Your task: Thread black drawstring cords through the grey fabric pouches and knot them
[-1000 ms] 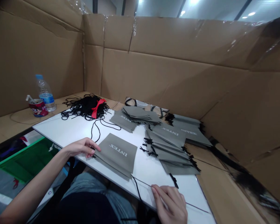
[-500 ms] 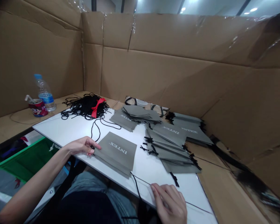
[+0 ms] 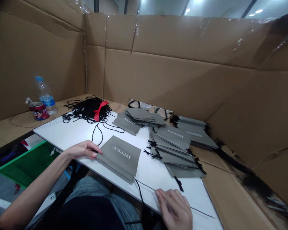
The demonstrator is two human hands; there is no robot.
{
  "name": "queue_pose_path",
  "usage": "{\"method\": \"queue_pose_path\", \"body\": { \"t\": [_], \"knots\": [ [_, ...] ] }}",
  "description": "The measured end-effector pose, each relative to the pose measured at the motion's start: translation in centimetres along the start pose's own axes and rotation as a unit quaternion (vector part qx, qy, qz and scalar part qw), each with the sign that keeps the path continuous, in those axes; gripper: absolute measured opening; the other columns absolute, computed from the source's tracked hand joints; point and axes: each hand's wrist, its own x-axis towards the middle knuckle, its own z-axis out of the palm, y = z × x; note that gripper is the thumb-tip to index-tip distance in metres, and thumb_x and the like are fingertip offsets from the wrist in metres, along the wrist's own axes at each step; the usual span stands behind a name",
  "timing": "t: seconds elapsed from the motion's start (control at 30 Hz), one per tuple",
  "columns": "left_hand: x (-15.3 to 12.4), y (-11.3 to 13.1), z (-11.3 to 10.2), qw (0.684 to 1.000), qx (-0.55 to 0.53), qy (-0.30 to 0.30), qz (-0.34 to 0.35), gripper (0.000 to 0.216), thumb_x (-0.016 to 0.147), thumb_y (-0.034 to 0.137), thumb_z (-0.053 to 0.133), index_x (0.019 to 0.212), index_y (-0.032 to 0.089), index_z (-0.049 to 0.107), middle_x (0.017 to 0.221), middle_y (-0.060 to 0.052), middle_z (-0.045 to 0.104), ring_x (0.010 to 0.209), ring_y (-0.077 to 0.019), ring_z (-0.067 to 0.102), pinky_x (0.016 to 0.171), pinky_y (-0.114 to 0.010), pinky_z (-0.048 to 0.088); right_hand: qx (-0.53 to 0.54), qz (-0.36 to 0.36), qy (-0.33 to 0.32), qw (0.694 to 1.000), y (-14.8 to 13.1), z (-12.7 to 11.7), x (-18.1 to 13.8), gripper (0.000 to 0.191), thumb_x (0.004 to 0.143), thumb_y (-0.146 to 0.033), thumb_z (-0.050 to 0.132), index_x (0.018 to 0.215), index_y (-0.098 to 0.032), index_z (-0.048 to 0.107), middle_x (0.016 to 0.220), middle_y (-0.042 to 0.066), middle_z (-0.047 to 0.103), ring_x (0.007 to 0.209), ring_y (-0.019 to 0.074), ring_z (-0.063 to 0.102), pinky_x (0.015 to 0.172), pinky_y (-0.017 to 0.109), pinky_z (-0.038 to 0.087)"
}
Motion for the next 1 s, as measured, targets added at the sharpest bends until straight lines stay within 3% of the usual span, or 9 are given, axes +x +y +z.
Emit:
{"method": "queue_pose_path", "body": {
  "t": [0.2, 0.43, 0.7, 0.87, 1.0],
  "knots": [
    [-0.4, 0.5, 0.2, 0.999, 0.022, -0.025, 0.013, 0.029, 0.069, 0.018, 0.076, 0.096, 0.01, 0.075, 0.062, -0.005, 0.066, 0.056, -0.0103, 0.056, 0.057, -0.02, 0.045, -0.011, 0.004, 0.017, 1.0, -0.2, 0.0, 0.0, 0.016, 0.085, -0.031, 0.061, 0.078, -0.019, 0.07, 0.062, 0.001, 0.058, 0.058, 0.0136, 0.053, 0.055, 0.029, 0.037],
    [-0.2, 0.0, 0.6, 0.998, -0.015, 0.056, 0.011, 0.024, 0.059, 0.013, 0.076, 0.082, 0.008, 0.077, 0.062, -0.006, 0.065, 0.052, -0.0089, 0.054, 0.05, -0.018, 0.041, -0.013, -0.008, 0.029, 0.999, 0.0, 0.1, -0.2, 0.009, 0.083, -0.025, 0.063, 0.082, -0.019, 0.07, 0.066, 0.002, 0.061, 0.06, 0.014, 0.054, 0.057, 0.029, 0.037],
    [-0.2, -0.2, 0.7, 0.995, -0.05, 0.091, -0.014, 0.02, 0.059, 0.01, 0.074, 0.078, 0.007, 0.076, 0.062, -0.007, 0.067, 0.052, -0.01, 0.056, 0.051, -0.02, 0.044, -0.016, -0.013, 0.053, 0.998, -0.1, 0.1, -0.3, 0.008, 0.082, -0.025, 0.064, 0.083, -0.02, 0.07, 0.067, 0.002, 0.062, 0.061, 0.0143, 0.054, 0.058, 0.03, 0.036],
    [-0.5, -0.1, 1.1, 0.992, -0.084, 0.097, -0.004, 0.028, 0.062, 0.013, 0.077, 0.089, 0.005, 0.073, 0.064, -0.006, 0.066, 0.056, -0.0097, 0.058, 0.059, -0.022, 0.048, -0.032, -0.025, 0.075, 0.996, -0.5, 0.2, -0.1, 0.008, 0.081, -0.018, 0.066, 0.088, -0.019, 0.069, 0.07, 0.003, 0.062, 0.064, 0.0139, 0.053, 0.058, 0.028, 0.035],
    [-0.6, 0.4, 2.2, 0.989, -0.079, 0.117, 0.039, 0.036, 0.072, 0.03, 0.074, 0.1, 0.011, 0.062, 0.07, -0.003, 0.065, 0.056, -0.0114, 0.061, 0.058, -0.025, 0.051, -0.068, -0.02, 0.121, 0.99, -1.0, 0.2, 0.1, 0.006, 0.08, -0.018, 0.067, 0.086, -0.019, 0.068, 0.07, 0.003, 0.063, 0.064, 0.0144, 0.053, 0.059, 0.029, 0.034]
  ]
}}
